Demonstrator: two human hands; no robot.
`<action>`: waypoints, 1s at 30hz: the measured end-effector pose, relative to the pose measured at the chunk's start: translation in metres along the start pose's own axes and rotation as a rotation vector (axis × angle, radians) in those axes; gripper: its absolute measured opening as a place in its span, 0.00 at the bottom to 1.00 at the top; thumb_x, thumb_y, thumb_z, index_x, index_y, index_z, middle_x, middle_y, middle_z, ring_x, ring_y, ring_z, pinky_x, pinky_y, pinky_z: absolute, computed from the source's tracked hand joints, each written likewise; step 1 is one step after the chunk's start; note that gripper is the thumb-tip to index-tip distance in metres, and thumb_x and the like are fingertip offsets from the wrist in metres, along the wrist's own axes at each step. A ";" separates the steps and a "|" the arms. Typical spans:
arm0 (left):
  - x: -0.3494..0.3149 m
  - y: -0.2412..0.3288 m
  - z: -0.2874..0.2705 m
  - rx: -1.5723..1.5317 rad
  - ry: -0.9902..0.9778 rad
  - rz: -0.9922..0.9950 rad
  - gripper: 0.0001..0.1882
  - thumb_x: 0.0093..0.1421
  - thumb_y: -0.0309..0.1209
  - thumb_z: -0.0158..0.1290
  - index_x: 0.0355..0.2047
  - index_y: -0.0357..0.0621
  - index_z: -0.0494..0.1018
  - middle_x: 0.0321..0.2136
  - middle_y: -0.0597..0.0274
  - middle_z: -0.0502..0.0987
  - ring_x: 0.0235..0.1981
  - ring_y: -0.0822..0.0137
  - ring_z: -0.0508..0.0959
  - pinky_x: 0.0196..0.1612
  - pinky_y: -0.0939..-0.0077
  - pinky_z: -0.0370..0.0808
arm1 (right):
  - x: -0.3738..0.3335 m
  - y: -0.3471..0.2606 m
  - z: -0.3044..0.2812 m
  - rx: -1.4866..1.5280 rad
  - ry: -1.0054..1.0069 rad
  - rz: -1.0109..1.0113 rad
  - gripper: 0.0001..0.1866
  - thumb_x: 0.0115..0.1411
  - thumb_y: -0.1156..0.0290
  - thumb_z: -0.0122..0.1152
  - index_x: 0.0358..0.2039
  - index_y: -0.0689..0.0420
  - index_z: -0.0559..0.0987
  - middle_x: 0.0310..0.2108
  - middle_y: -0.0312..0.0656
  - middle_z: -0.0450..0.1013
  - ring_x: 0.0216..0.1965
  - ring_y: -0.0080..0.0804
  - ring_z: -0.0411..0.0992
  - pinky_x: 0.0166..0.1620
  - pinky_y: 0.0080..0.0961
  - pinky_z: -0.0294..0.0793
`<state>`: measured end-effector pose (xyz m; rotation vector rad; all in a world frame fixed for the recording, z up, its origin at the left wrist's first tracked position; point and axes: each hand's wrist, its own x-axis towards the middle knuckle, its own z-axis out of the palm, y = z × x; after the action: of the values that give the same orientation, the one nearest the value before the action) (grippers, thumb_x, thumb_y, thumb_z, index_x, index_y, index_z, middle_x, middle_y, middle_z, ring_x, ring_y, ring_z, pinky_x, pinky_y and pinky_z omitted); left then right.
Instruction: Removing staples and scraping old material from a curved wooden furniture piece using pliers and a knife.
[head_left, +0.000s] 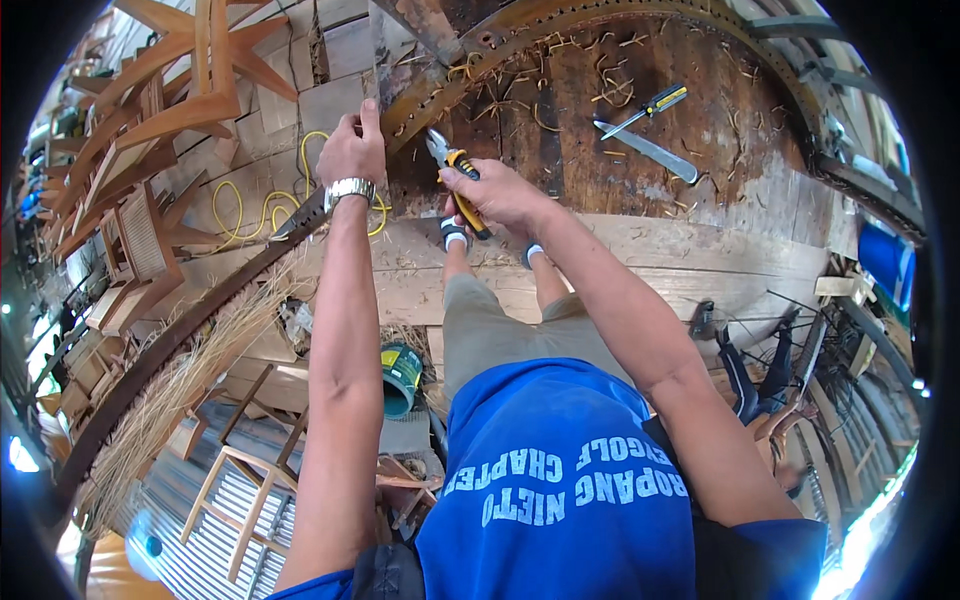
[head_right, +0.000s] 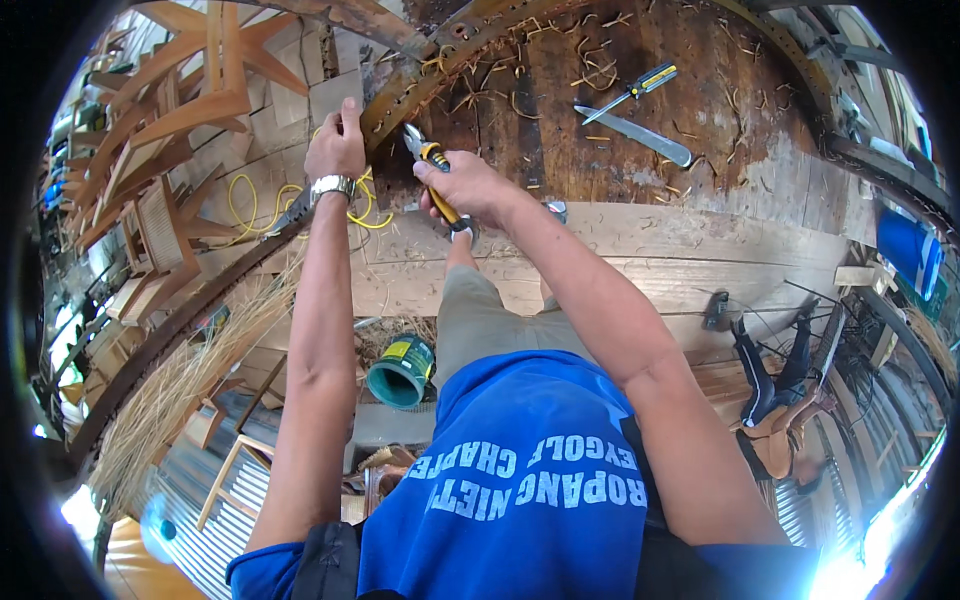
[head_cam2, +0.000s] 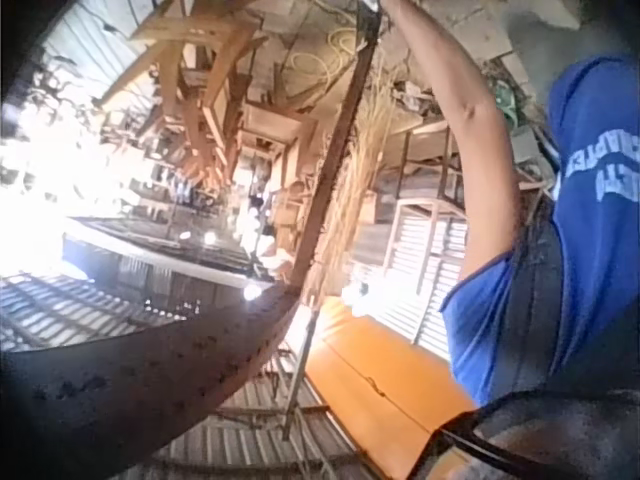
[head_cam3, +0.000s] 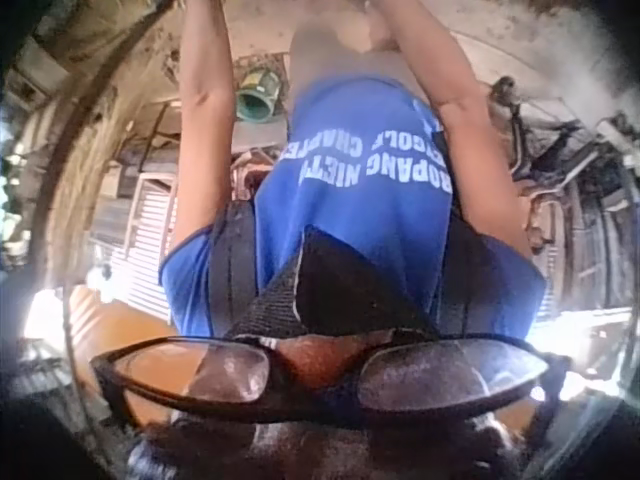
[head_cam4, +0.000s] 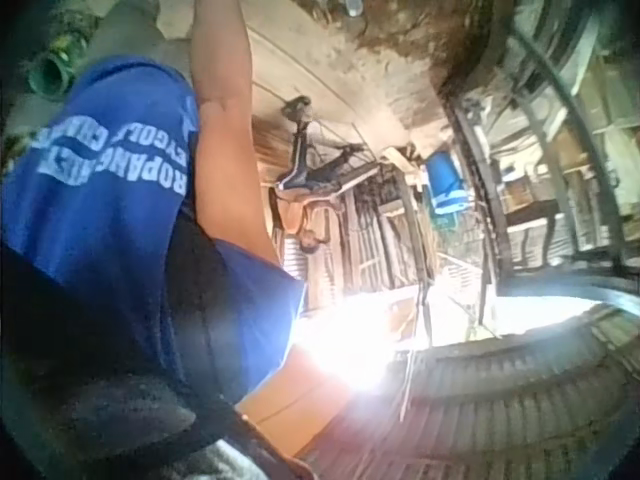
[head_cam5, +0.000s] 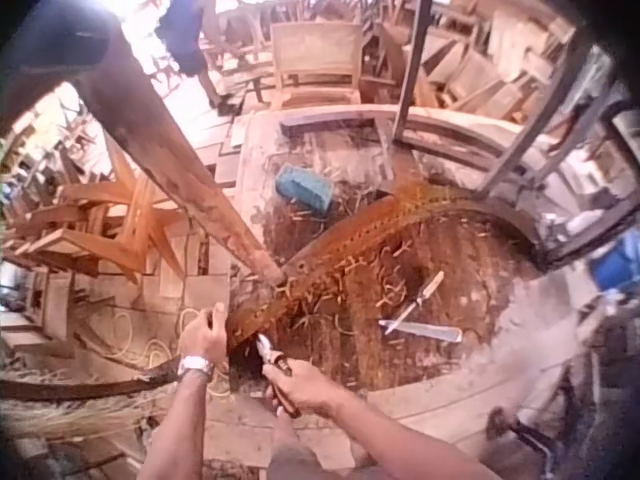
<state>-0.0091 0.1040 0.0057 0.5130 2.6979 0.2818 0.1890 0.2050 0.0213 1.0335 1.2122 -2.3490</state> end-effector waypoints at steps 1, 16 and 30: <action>0.001 0.003 0.001 0.044 -0.002 -0.018 0.38 0.66 0.66 0.31 0.50 0.52 0.79 0.44 0.46 0.82 0.49 0.44 0.79 0.52 0.52 0.73 | 0.002 0.002 0.000 0.011 -0.026 0.001 0.15 0.71 0.59 0.54 0.38 0.60 0.73 0.25 0.38 0.76 0.22 0.23 0.72 0.26 0.24 0.75; 0.005 0.000 -0.004 0.140 -0.112 0.115 0.47 0.65 0.71 0.21 0.54 0.52 0.78 0.50 0.44 0.79 0.55 0.42 0.75 0.59 0.50 0.70 | -0.079 0.157 -0.007 -0.844 0.329 -0.296 0.19 0.68 0.54 0.57 0.38 0.61 0.76 0.26 0.45 0.76 0.22 0.31 0.77 0.28 0.30 0.75; 0.024 -0.019 -0.002 0.032 -0.228 0.279 0.47 0.62 0.74 0.26 0.51 0.51 0.80 0.50 0.43 0.79 0.56 0.42 0.75 0.59 0.52 0.70 | -0.012 0.047 0.056 0.052 0.234 -0.047 0.18 0.68 0.53 0.58 0.45 0.55 0.71 0.26 0.39 0.77 0.28 0.26 0.78 0.26 0.31 0.76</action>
<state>-0.0368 0.0957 -0.0057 0.8770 2.4123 0.2385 0.1978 0.1311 0.0241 1.3423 1.2733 -2.3580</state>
